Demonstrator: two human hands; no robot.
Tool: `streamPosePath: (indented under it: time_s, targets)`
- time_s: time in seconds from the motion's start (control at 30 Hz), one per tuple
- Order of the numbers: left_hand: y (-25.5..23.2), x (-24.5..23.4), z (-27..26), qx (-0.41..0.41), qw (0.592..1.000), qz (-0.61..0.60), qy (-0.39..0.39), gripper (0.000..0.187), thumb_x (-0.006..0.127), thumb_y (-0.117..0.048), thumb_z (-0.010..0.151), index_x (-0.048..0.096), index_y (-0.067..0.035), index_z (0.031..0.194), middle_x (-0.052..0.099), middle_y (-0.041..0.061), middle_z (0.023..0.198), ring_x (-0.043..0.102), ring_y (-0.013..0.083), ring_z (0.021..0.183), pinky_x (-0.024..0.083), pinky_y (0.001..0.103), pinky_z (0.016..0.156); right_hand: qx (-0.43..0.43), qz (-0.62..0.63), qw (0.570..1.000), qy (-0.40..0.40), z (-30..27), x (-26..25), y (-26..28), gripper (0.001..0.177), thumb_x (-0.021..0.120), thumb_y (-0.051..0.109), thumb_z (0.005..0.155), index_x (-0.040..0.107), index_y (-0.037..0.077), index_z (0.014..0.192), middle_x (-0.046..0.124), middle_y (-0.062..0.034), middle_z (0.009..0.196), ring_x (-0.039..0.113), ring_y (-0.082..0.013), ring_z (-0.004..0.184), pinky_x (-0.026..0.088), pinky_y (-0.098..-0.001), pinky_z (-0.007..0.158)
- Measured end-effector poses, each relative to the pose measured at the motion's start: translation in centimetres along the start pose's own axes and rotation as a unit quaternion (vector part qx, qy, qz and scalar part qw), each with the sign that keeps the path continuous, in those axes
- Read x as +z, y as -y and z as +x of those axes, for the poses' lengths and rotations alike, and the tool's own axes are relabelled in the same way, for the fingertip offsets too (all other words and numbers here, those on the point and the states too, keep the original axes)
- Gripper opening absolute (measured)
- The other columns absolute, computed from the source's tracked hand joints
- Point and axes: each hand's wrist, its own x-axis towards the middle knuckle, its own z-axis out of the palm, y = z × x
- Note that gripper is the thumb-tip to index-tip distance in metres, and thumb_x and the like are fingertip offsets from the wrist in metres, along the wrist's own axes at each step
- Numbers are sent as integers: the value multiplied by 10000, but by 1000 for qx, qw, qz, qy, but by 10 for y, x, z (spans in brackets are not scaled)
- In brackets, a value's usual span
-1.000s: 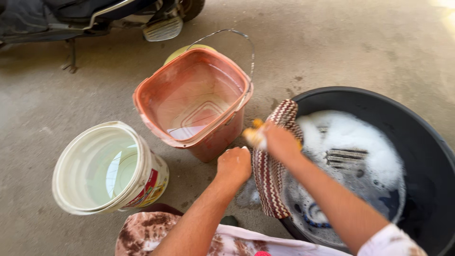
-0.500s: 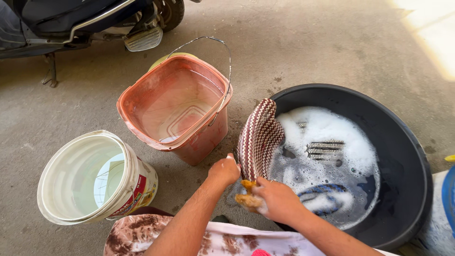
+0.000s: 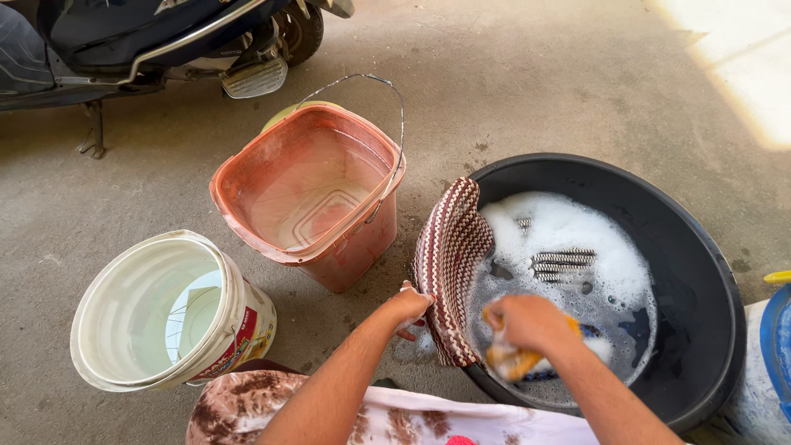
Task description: The person washes a patterned mat in a basin of soapy water using a sponge, scrubbing different sections and lifting it to rinse.
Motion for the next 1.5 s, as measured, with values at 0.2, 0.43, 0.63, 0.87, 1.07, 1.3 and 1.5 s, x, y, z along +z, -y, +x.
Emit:
streamPosePath:
  time_s: [0.2, 0.43, 0.63, 0.87, 1.07, 1.3, 1.5]
  targets:
    - [-3, 2, 6, 10, 1000, -22, -3, 1024, 586, -329, 966, -195, -189, 1613, 402, 156, 1582, 579, 327, 1296, 623, 568, 907, -169, -46, 984, -43, -7, 7, 28, 738, 798, 112, 620, 590, 241, 1316, 727, -95, 1039, 711, -319, 911, 572, -449, 800]
    - [-20, 17, -3, 46, 998, 33, -40, 1103, 629, -302, 912, -199, -139, 1622, 512, 240, 1512, 609, 390, 1293, 562, 533, 981, -214, -87, 969, -85, -2, 38, 22, 276, 676, 147, 746, 710, 128, 1019, 709, -100, 1047, 717, -322, 871, 572, -462, 770]
    - [-45, 40, -66, 98, 974, 184, -87, 1037, 646, -267, 911, -82, -146, 1639, -121, 230, 1709, 284, 475, 1474, 413, 541, 1163, -199, -64, 970, -124, 6, 71, 3, 281, 644, 102, 745, 711, 112, 1017, 710, -115, 1013, 721, -325, 840, 580, -459, 745]
    - [-52, 57, -126, 144, 890, 429, -59, 966, 666, -351, 954, 70, 17, 1619, -119, 291, 1682, -116, 475, 1557, 127, 618, 1237, -159, -98, 981, -58, -7, 81, -16, 268, 624, 98, 787, 695, 110, 1046, 714, -124, 1017, 724, -325, 877, 586, -449, 782]
    - [-25, 80, -113, 216, 830, 512, -50, 913, 675, -371, 951, 182, 51, 1593, -11, 333, 1675, -73, 470, 1562, 41, 614, 1238, -190, -138, 972, -2, -11, 92, -27, 190, 634, 141, 832, 722, 152, 1000, 724, -121, 989, 712, -344, 938, 568, -480, 815]
    - [-11, 88, -119, 294, 776, 557, -40, 698, 639, -367, 959, 427, 78, 1454, 246, 304, 1594, 110, 422, 1539, 113, 637, 1210, -67, -49, 996, 27, 9, 74, -41, 387, 693, 234, 838, 733, 290, 1219, 735, -89, 1177, 711, -280, 1057, 562, -416, 953]
    - [15, 94, -121, 420, 744, 514, -76, 256, 640, -76, 846, 743, 4, 1067, 632, 195, 1244, 606, 335, 1214, 537, 433, 991, 50, 106, 973, -201, 0, -33, -18, 340, 735, 387, 880, 732, 279, 1202, 748, -95, 1080, 729, -292, 966, 576, -431, 867]
